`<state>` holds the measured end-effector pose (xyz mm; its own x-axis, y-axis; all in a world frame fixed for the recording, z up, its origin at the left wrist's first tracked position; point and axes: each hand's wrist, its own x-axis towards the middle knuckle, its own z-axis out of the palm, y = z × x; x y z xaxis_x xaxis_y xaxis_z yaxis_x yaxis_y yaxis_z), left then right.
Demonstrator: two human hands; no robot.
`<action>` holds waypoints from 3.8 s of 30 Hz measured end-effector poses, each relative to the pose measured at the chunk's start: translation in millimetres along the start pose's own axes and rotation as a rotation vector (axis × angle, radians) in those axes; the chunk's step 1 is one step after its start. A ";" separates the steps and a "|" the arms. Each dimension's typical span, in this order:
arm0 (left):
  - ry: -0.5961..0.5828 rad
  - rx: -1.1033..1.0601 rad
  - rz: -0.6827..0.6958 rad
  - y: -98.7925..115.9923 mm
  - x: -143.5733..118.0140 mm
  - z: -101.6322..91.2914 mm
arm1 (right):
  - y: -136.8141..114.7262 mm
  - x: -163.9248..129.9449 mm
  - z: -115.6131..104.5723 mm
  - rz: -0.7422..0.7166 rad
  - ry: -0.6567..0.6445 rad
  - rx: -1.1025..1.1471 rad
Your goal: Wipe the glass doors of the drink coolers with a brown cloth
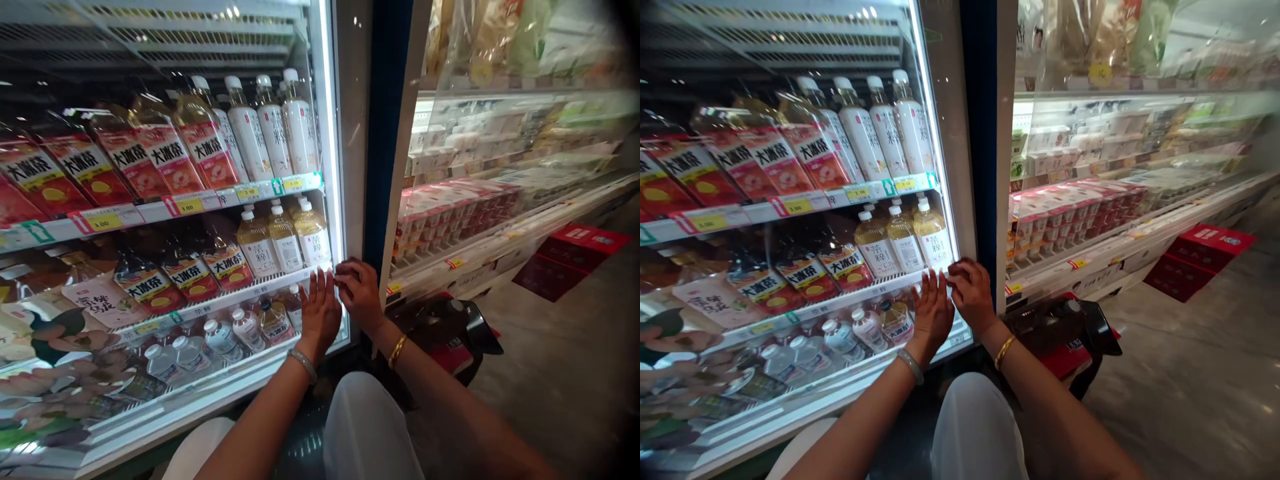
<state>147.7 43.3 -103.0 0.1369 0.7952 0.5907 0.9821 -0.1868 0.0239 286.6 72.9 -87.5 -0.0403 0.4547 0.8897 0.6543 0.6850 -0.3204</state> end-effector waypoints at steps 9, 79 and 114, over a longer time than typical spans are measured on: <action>0.367 0.113 0.104 -13.2 27.1 -9.0 | -15.7 61.2 -9.6 -0.190 0.146 0.013; 0.614 0.259 0.170 -76.0 281.9 -360.6 | -170.8 438.3 -64.2 -0.512 0.381 -0.114; 0.655 0.327 0.071 -183.0 245.1 -424.9 | -268.2 446.3 -14.0 -0.821 0.223 -0.072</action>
<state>-53.4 27.2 380.1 0.1967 0.2606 0.9452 0.9761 0.0384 -0.2137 103.7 84.2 400.1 -0.3782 -0.2983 0.8763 0.5289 0.7073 0.4690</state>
